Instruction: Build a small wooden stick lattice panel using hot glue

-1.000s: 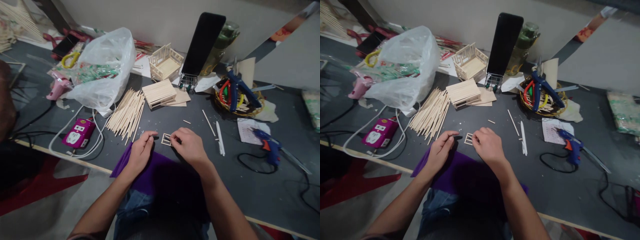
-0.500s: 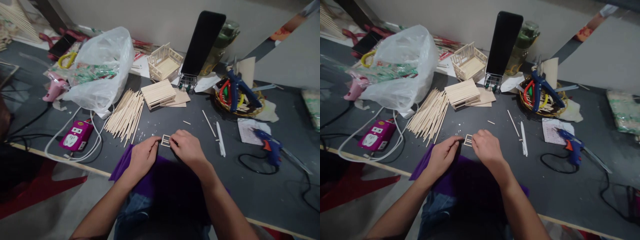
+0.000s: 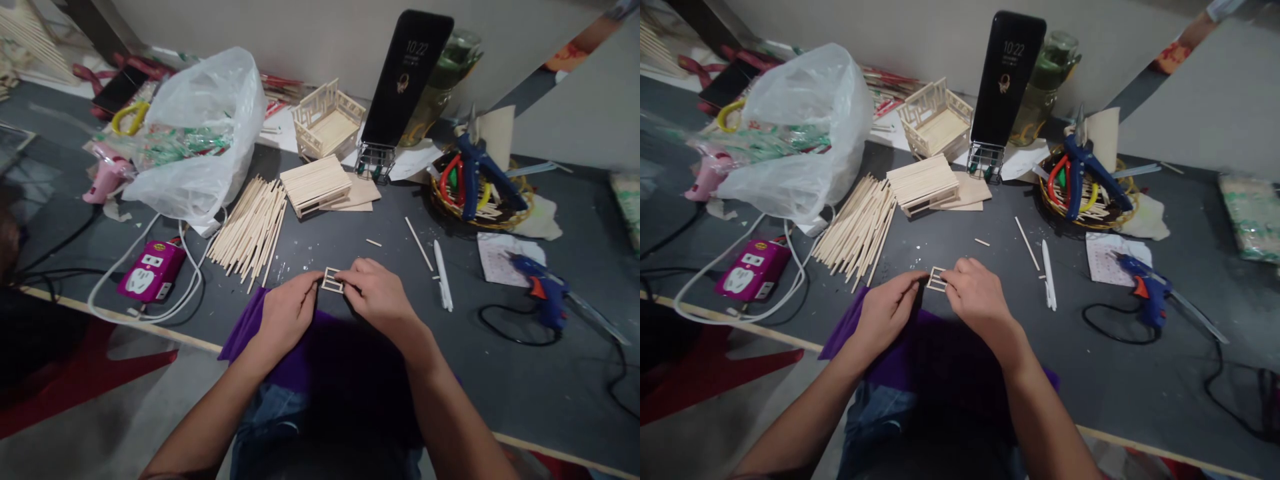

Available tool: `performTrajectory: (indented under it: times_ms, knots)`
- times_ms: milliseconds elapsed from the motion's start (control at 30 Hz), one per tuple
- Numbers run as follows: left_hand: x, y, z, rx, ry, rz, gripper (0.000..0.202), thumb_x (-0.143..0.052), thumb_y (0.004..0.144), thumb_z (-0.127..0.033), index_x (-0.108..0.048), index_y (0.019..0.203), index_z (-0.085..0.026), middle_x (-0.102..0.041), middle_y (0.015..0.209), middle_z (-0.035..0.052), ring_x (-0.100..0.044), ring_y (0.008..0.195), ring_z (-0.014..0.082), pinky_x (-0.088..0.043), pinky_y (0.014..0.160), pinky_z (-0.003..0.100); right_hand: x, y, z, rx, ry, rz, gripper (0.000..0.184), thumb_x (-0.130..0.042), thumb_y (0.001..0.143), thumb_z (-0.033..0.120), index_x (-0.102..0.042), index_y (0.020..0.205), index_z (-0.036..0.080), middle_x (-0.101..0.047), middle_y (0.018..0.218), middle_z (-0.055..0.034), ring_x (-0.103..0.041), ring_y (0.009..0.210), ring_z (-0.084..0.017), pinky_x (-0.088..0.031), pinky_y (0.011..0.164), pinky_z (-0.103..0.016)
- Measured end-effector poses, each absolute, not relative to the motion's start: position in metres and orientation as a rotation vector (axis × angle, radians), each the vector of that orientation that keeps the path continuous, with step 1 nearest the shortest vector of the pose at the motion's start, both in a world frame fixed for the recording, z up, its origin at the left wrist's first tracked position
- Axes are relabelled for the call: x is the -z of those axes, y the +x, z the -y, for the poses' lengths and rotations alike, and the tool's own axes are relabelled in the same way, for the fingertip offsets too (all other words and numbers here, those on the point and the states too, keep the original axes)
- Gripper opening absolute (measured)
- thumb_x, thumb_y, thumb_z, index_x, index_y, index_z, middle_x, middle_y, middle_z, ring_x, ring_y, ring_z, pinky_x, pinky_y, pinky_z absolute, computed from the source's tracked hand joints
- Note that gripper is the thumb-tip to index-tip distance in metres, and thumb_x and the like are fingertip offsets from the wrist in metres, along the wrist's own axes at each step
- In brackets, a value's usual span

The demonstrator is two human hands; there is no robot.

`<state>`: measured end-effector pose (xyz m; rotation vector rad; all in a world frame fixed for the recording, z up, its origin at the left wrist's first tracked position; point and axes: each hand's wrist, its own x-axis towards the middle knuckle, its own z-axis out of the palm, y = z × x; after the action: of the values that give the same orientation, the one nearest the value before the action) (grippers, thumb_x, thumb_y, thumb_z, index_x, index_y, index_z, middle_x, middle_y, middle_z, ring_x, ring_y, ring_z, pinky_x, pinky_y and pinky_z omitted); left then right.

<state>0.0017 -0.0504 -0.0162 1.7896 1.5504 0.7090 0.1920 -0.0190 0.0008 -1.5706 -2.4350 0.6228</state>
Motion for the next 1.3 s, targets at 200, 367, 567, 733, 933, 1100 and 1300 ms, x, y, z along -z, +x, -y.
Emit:
performTrajectory:
  times_ms: [200,367,567,733,933,1100,1300]
  knots:
    - [0.015,0.002,0.05,-0.696,1.781,-1.568,0.032,-0.046,0.094,-0.022,-0.067,0.117,-0.025,-0.074,0.11,0.0047,-0.07,0.097,0.0214,-0.051,0.085,0.03,-0.001,0.19,0.019,-0.637,-1.567,2.451,0.026,-0.05,0.09,0.016,-0.073,0.095,0.025,-0.061,0.083,-0.0026,-0.052,0.084,-0.018,-0.033,0.067,-0.029]
    - [0.017,0.002,0.05,-0.728,1.768,-1.562,0.031,-0.048,0.093,-0.021,-0.068,0.116,-0.025,-0.074,0.11,0.0041,-0.07,0.098,0.0212,-0.052,0.086,0.03,0.002,0.192,0.019,-0.645,-1.555,2.417,0.026,-0.05,0.089,0.016,-0.073,0.096,0.025,-0.062,0.084,-0.0024,-0.054,0.084,-0.017,-0.034,0.067,-0.028]
    - [0.017,0.002,0.05,-0.731,1.771,-1.557,0.031,-0.047,0.093,-0.022,-0.068,0.116,-0.026,-0.075,0.11,0.0048,-0.07,0.098,0.0221,-0.052,0.086,0.031,0.002,0.193,0.016,-0.568,-1.542,2.399,0.021,-0.051,0.093,0.021,-0.071,0.098,0.023,-0.065,0.086,-0.0034,-0.056,0.085,-0.018,-0.035,0.068,-0.028]
    - [0.017,0.002,0.05,-0.716,1.766,-1.561,0.031,-0.047,0.093,-0.022,-0.068,0.116,-0.025,-0.074,0.111,0.005,-0.07,0.099,0.0223,-0.052,0.086,0.032,-0.005,0.186,0.013,-0.427,-1.54,2.554,0.019,-0.051,0.095,0.024,-0.068,0.087,0.02,-0.065,0.083,-0.0043,-0.055,0.082,-0.018,-0.031,0.063,-0.029]
    - [0.018,0.001,0.05,-0.731,1.75,-1.547,0.03,-0.047,0.093,-0.023,-0.068,0.115,-0.024,-0.074,0.112,0.0056,-0.07,0.1,0.0229,-0.052,0.088,0.033,-0.012,0.174,0.011,-0.334,-1.582,2.722,0.021,-0.05,0.096,0.022,-0.066,0.082,0.019,-0.064,0.084,-0.0061,-0.053,0.082,-0.019,-0.027,0.058,-0.03]
    - [0.018,-0.001,0.05,-0.707,1.803,-1.554,0.031,-0.044,0.095,-0.023,-0.067,0.116,-0.022,-0.074,0.112,0.006,-0.07,0.1,0.0225,-0.053,0.088,0.032,-0.013,0.167,0.011,-0.293,-1.585,2.773,0.018,-0.051,0.096,0.022,-0.066,0.085,0.02,-0.064,0.086,-0.0073,-0.055,0.084,-0.021,-0.03,0.059,-0.031]
    - [0.018,-0.002,0.05,-0.754,1.85,-1.554,0.03,-0.043,0.096,-0.023,-0.066,0.114,-0.022,-0.075,0.11,0.0042,-0.071,0.099,0.0201,-0.053,0.086,0.03,-0.019,0.161,0.012,-0.278,-1.604,2.773,0.017,-0.05,0.095,0.019,-0.064,0.086,0.017,-0.064,0.086,-0.0083,-0.056,0.085,-0.021,-0.035,0.064,-0.03]
